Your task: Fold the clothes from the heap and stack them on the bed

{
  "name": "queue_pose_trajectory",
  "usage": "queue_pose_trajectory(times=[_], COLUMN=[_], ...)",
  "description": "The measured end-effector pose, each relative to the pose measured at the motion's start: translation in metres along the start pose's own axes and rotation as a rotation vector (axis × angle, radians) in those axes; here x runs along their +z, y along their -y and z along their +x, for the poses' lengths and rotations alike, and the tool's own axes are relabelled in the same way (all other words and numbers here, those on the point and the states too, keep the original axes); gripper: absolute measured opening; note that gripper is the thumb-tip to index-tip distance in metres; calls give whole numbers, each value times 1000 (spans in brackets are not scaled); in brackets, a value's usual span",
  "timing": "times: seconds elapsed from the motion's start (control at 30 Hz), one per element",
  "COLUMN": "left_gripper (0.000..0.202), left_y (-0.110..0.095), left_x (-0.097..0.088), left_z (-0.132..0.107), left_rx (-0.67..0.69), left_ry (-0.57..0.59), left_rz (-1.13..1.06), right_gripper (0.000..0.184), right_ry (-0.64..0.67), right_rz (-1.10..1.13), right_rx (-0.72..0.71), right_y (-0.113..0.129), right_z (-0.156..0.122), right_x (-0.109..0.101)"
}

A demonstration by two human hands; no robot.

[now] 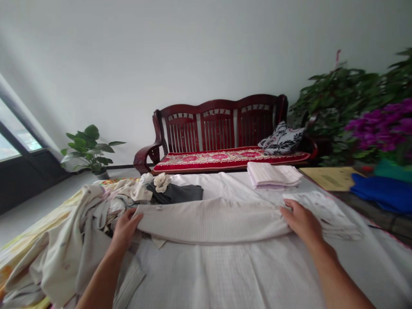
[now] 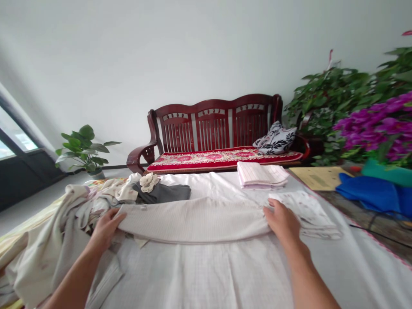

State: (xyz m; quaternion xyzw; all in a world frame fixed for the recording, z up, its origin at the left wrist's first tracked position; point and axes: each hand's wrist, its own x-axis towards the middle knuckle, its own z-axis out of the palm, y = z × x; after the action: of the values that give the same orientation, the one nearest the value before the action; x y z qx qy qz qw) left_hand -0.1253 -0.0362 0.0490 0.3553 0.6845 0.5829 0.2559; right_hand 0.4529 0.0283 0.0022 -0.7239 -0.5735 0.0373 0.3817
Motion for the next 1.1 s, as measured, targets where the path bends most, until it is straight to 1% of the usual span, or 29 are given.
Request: queue_pose_trajectory(times=[0.07,0.13,0.2,0.23,0.27,0.3,0.37,0.43,0.5,0.53,0.6,0.67,0.7,0.73,0.77,0.83,0.87,0.9,0.97,1.0,1.03,1.1], left_gripper=[36,34,27,23,21,19,19,21,26,31,44,54,57,60,62,67,68,68,64,59,53,40], left_y=[-6,-15,-24,-28,-33,-38,-50,-66,-84,-93,-108,-117,-118,-117,-115,-108,-103,-99,-89,-84,-79,-69], left_x=[4,6,7,8,8,9,13,22,38,48,75,109,127,145,163,195,208,218,229,231,231,225], left_z=[-5,-10,-13,-15,-16,-18,-24,-34,-48,-57,-76,-97,-107,-118,-128,-145,-152,-156,-159,-156,-152,-141], left_rx=[-107,-178,-220,-243,-266,-287,-308,-275,-193,-141,-44,21,31,27,19,-1,-26,-54,-84,-63,-18,142], left_ry=[10,42,69,79,87,97,108,126,176,218,330,422,473,515,556,657,726,799,925,946,934,834], left_rz=[-173,-296,-389,-430,-467,-499,-553,-596,-614,-610,-578,-533,-504,-472,-440,-385,-366,-355,-339,-322,-282,-144], right_gripper=[47,51,55,56,58,59,61,60,52,47,47,51,53,54,54,54,53,50,43,40,39,43], right_ry=[26,143,299,379,441,497,634,727,735,725,734,797,842,886,922,957,946,914,794,722,651,514], right_rz=[-126,-125,-121,-112,-101,-88,-67,1,188,338,707,1057,1195,1300,1369,1406,1381,1338,1223,1159,1091,944], right_rx=[-196,-445,-615,-675,-706,-717,-713,-686,-601,-515,-241,63,180,260,302,326,325,314,286,279,278,284], right_y=[34,81,127,147,164,176,190,194,195,195,197,197,196,193,190,180,173,167,153,145,138,123], right_z=[-9,-24,-45,-56,-66,-75,-89,-94,-91,-88,-80,-71,-67,-63,-60,-55,-54,-53,-51,-51,-50,-47], right_x=[1,11,29,40,52,63,82,92,90,85,70,49,38,28,19,8,5,5,9,13,16,22])
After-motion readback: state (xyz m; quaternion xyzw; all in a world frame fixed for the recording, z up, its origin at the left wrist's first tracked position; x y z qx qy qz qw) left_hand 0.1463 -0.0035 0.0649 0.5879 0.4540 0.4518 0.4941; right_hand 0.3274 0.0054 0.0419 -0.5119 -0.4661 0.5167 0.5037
